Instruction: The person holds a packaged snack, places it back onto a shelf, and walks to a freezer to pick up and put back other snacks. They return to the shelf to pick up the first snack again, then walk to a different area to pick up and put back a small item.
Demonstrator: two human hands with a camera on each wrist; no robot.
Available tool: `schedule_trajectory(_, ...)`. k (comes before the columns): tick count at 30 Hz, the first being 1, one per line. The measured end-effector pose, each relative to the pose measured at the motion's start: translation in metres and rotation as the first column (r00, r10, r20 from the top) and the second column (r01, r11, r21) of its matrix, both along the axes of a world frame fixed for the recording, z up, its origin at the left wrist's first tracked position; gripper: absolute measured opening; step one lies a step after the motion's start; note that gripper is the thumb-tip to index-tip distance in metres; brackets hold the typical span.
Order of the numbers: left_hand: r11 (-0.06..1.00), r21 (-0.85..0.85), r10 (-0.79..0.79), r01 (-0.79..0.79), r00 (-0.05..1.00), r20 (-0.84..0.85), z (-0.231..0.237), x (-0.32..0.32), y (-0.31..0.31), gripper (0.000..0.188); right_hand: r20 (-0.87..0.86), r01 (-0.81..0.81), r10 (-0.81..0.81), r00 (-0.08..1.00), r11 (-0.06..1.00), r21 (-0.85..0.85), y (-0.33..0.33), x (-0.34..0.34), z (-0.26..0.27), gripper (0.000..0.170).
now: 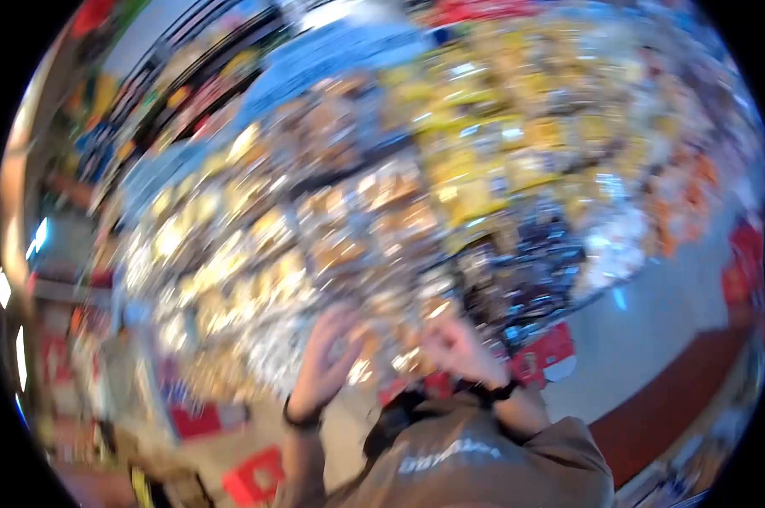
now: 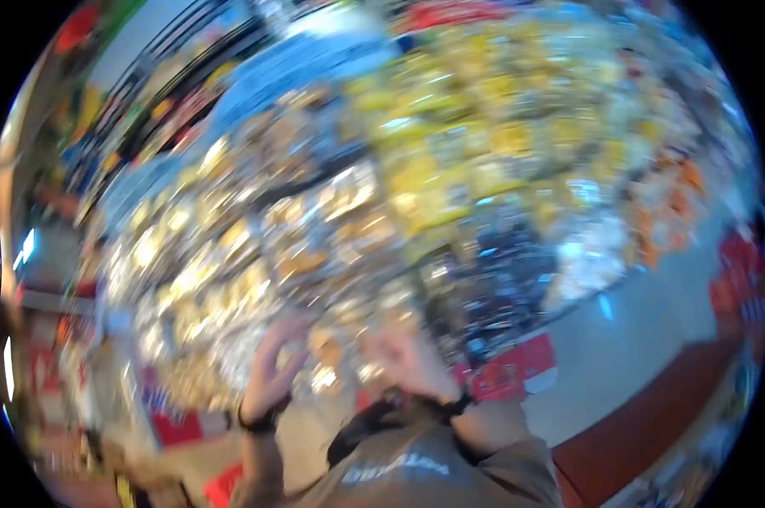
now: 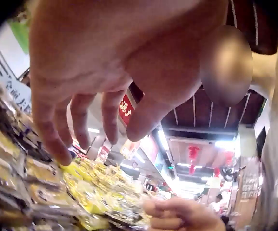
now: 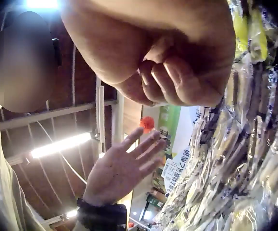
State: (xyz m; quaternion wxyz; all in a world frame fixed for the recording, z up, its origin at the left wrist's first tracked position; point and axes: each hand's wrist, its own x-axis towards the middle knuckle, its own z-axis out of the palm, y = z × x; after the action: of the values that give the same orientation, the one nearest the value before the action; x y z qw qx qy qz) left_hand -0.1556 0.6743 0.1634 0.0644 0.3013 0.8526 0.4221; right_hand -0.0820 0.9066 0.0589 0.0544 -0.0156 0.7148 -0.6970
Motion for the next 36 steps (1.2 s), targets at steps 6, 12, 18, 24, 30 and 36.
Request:
schedule_trajectory(6,0.974,0.062,-0.227,0.220,0.898,0.377,-0.017,0.059,0.015,0.020,-0.022,-0.230,0.233,0.972,0.934,-0.272,0.008,0.028,-0.027,0.011)
schedule_trajectory(12,0.957,0.107,-0.284,0.268,0.812,0.510,0.008,0.073,0.016,0.021,-0.230,-0.253,0.232,0.945,0.965,-0.064,-0.012,0.030,-0.001,0.015)
schedule_trajectory(18,0.984,0.142,-0.169,0.104,0.786,0.594,0.007,0.095,-0.041,0.020,-0.120,-0.192,0.172,0.978,0.965,-0.181,-0.063,0.022,-0.016,0.020)
schedule_trajectory(24,0.957,0.283,-0.122,-0.056,0.811,0.572,-0.048,0.130,-0.139,0.021,-0.219,-0.288,0.284,0.934,0.958,0.013,-0.143,0.027,-0.027,0.018)
schedule_trajectory(30,0.850,0.309,0.185,-0.428,0.789,0.585,-0.056,0.167,-0.208,0.018,-0.206,-0.531,0.545,0.813,0.838,0.126,-0.216,0.040,-0.002,0.017)
schedule_trajectory(36,0.672,0.405,0.291,-0.619,0.725,0.625,-0.078,0.194,-0.254,0.017,-0.047,-0.674,0.678,0.733,0.734,0.083,-0.291,0.054,-0.032,0.014)
